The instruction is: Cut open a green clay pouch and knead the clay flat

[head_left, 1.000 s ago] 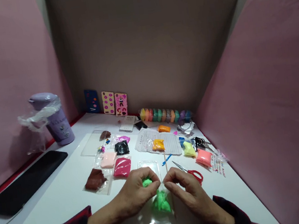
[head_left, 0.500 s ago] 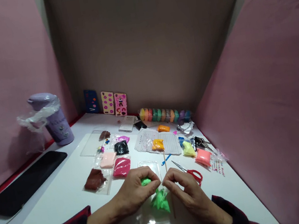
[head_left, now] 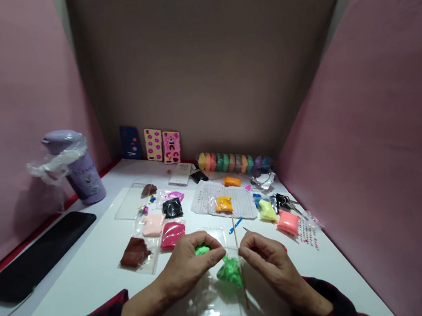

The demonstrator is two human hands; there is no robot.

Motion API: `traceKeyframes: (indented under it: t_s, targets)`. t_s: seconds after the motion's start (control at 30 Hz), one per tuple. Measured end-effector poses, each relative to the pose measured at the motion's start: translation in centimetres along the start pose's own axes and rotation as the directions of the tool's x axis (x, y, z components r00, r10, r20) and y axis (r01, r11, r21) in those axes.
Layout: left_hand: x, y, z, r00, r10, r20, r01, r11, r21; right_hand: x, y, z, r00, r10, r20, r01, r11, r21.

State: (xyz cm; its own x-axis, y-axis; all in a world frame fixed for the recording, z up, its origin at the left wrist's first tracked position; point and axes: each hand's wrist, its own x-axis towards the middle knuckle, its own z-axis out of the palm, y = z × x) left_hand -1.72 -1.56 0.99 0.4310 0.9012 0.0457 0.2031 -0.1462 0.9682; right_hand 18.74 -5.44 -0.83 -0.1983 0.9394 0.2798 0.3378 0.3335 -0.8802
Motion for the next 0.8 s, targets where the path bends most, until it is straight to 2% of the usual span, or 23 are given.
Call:
traceKeyframes:
  t_s: [0.13, 0.27, 0.33, 0.57, 0.67, 0.8]
  targets:
    - [-0.1, -0.1, 0.2, 1.0, 0.008, 0.008, -0.009, 1.0, 0.006, -0.1, 0.2, 0.6, 1.0, -0.007, 0.008, 0.007, 1.0, 0.02]
    - [-0.4, -0.1, 0.6, 1.0, -0.017, 0.006, 0.017, 1.0, -0.008, -0.3, 0.0, 1.2, 0.993, -0.117, -0.002, 0.117, 0.992, -0.045]
    - [-0.4, -0.2, 0.8, 1.0, -0.019, 0.013, 0.019, 1.0, -0.019, -0.3, -0.1, 1.3, 0.991, -0.133, -0.001, 0.133, 0.99, -0.056]
    - [-0.1, -0.5, 0.6, 0.999, -0.038, 0.028, 0.04, 0.997, -0.072, -0.2, -0.1, 0.7, 0.999, -0.025, 0.024, 0.024, 0.999, 0.025]
    - [-0.1, -0.4, 0.6, 0.994, -0.111, 0.025, 0.113, 0.99, -0.085, -0.1, 0.0, 0.7, 0.999, -0.014, 0.03, 0.013, 1.0, 0.017]
    - [0.0, -0.5, 0.8, 0.973, -0.228, 0.03, 0.23, 0.956, -0.183, -0.1, 0.0, 0.8, 0.999, 0.029, 0.019, -0.03, 0.999, 0.036]
